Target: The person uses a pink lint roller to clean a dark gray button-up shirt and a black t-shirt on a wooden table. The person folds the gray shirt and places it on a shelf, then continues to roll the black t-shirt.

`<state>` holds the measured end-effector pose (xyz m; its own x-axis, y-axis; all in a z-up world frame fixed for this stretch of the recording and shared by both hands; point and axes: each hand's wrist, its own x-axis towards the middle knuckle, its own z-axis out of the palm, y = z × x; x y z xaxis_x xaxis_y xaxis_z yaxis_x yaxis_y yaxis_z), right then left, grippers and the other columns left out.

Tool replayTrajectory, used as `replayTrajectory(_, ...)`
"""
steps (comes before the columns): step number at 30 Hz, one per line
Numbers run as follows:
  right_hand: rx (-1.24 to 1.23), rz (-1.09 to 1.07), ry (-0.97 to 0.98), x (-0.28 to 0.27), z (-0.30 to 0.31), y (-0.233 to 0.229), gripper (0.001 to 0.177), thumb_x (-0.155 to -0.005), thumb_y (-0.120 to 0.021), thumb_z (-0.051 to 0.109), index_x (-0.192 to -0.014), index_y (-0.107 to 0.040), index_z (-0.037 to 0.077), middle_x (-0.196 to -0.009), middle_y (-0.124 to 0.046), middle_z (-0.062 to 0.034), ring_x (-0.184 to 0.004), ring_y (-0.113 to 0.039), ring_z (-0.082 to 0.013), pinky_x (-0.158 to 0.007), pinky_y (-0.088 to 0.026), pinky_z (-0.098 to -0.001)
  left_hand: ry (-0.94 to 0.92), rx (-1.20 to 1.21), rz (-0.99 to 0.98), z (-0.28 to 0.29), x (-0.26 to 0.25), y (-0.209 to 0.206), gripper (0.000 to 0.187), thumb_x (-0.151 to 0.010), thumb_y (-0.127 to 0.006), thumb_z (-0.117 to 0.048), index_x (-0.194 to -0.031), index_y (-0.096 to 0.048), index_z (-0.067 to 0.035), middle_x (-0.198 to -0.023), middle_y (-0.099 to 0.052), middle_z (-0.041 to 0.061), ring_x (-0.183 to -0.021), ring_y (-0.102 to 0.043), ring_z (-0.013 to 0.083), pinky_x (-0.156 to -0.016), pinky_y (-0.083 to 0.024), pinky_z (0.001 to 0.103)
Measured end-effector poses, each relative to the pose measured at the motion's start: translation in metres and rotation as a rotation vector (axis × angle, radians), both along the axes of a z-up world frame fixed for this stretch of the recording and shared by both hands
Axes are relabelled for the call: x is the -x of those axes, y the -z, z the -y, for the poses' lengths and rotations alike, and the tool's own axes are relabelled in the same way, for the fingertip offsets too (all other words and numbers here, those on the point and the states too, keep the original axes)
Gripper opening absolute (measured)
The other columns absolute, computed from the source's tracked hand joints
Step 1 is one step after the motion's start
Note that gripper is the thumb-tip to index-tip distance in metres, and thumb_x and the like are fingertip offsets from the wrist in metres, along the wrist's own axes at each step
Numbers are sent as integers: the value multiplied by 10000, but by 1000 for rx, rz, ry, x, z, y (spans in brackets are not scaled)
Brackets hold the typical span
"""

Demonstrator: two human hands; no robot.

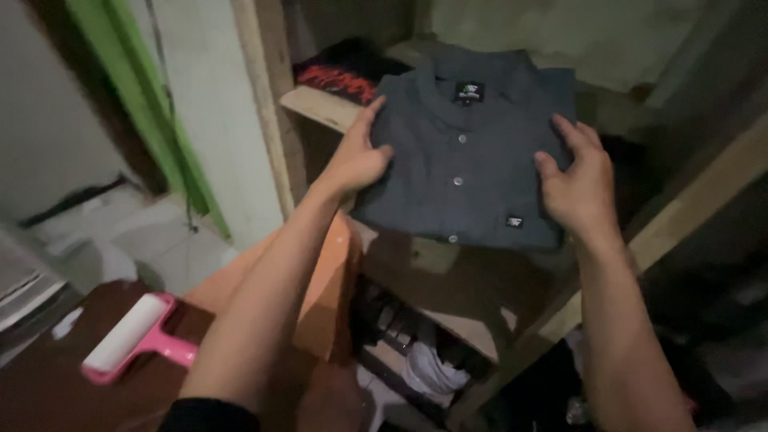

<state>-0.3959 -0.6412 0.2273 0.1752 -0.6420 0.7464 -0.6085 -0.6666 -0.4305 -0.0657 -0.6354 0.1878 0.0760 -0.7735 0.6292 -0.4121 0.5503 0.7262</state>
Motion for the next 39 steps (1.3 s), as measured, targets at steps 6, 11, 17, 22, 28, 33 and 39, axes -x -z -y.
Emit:
replayTrajectory(6, -16, 55, 233, 33, 24, -4, 503, -944, -643, 39, -1434, -577, -50, -1500, -500, -298, -1372, -500, -450, -1137, -402, -439, 242, -100, -119, 44, 44, -34, 856, -756, -627, 83, -1557, -368, -69, -1521, -529, 196, -1398, -533, 276, -1134, -397, 313)
replayTrajectory(11, -146, 11, 403, 37, 42, -11, 589, -866, -614, 1, -1440, -519, -93, -1528, -395, -315, -1390, -429, -472, -1153, -362, -457, 101, 14, 24, 91, 62, -31, 621, -833, -694, 24, -1436, -573, -59, -1462, -630, 181, -1396, -588, 285, -1165, -426, 324)
replayTrajectory(17, -273, -12, 604, 14, 42, -31, 755, -795, -654, -97, -1515, -435, -40, -1602, -295, -257, -1364, -463, -456, -1088, -416, -484, 140, 167, 10, 135, 79, -25, 529, -854, -670, 64, -1366, -650, -66, -1535, -517, 203, -1427, -504, 345, -1165, -403, 373)
replayTrajectory(22, -404, -56, 708, 21, 49, -33, 679, -783, -671, -123, -1434, -498, -46, -1619, -247, -288, -1333, -479, -470, -1087, -447, -470, 104, 174, 41, 157, 100, -14, 459, -848, -716, 21, -1294, -684, -80, -1490, -554, 194, -1396, -530, 364, -1144, -432, 383)
replayTrajectory(28, -584, -151, 809, 32, 75, -29, 465, -906, -656, -4, -1367, -612, -46, -1617, -357, -294, -1392, -469, -468, -1133, -435, -492, -15, 104, 195, 154, 106, -2, 440, -838, -776, -96, -1255, -654, -26, -1409, -534, 254, -1288, -557, 434, -1091, -461, 419)
replayTrajectory(33, -243, -399, 676, 7, 43, -6, 516, -1046, -536, 335, -1428, -579, -10, -1581, -422, -265, -1462, -365, -440, -1182, -287, -584, -88, 18, 343, 120, 111, -15, 476, -889, -659, -193, -1339, -598, -52, -1497, -400, 309, -1315, -462, 474, -1083, -407, 489)
replayTrajectory(39, -440, -501, 603, -5, 33, 4, 683, -1025, -281, 586, -1531, -447, 158, -1630, -316, -184, -1488, -270, -443, -1208, -149, -609, -133, 115, 937, 99, 131, -6, 560, -1000, -427, -426, -1459, -529, -121, -1590, -423, 184, -1537, -266, 384, -1240, -196, 559)
